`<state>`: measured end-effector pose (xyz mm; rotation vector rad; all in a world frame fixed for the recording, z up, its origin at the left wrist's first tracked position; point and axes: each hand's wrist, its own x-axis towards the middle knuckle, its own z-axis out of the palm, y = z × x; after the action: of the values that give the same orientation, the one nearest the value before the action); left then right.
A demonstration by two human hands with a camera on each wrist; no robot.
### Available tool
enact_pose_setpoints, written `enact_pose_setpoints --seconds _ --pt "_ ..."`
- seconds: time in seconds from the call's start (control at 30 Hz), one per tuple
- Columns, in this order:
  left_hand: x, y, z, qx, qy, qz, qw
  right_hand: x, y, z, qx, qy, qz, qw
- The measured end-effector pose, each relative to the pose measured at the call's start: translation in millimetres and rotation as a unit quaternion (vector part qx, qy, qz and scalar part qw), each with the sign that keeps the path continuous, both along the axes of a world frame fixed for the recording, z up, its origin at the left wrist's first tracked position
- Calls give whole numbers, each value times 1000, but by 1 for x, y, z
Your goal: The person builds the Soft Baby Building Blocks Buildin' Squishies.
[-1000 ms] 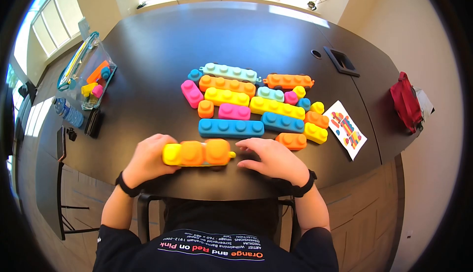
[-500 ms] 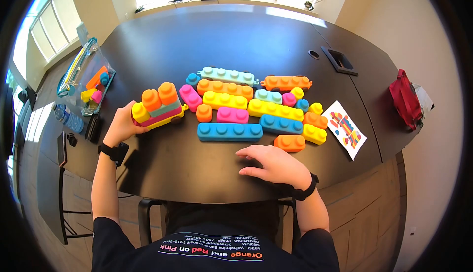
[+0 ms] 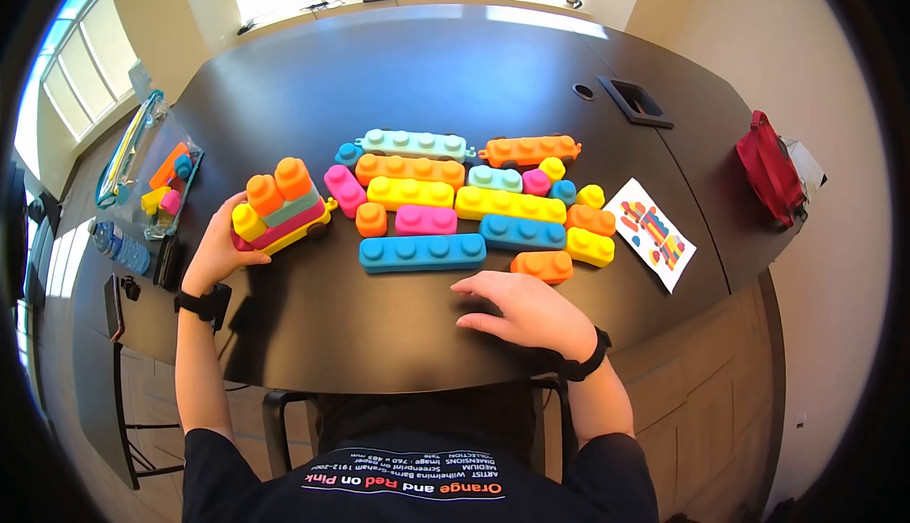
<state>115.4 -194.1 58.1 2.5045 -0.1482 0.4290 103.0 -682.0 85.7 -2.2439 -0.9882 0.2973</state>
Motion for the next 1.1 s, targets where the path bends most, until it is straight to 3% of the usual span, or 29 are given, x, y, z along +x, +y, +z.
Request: enact_pose_setpoints --seconds 0.03,0.07,0.13,0.23,0.27,0.37,0.47,0.67,0.83,0.97,1.1 --pt "-1 0 -3 -3 -74 0 997 -1 -2 1 4 -16 -16 1000" --pt "-2 0 -7 -3 -75 -3 997 -1 -4 2 4 -17 -19 1000" --pt "-10 -22 4 -18 -216 65 974 0 -11 6 35 -113 -32 992" --pt "-33 -52 10 -41 -272 29 961 -1 -21 8 39 -147 -70 986" --pt "-43 -69 14 -77 -253 44 963 -1 -24 9 38 -148 -70 986" --pt "-60 -97 25 -30 -278 -18 960 -1 -32 11 48 -185 -85 978" --pt "-66 -115 21 -59 -263 -16 963 -1 -39 11 51 -216 -96 970" --pt "-73 -123 24 -61 -241 -29 968 6 -73 20 -61 -312 -87 944" --pt "-71 -127 19 -68 -232 -39 969 33 -110 44 -93 -367 -118 918" --pt "-68 -136 21 -80 -222 -60 970 69 -92 87 -54 -406 -124 904" --pt "-65 -143 27 -76 -225 -71 969 119 -48 123 -25 -385 -100 917"
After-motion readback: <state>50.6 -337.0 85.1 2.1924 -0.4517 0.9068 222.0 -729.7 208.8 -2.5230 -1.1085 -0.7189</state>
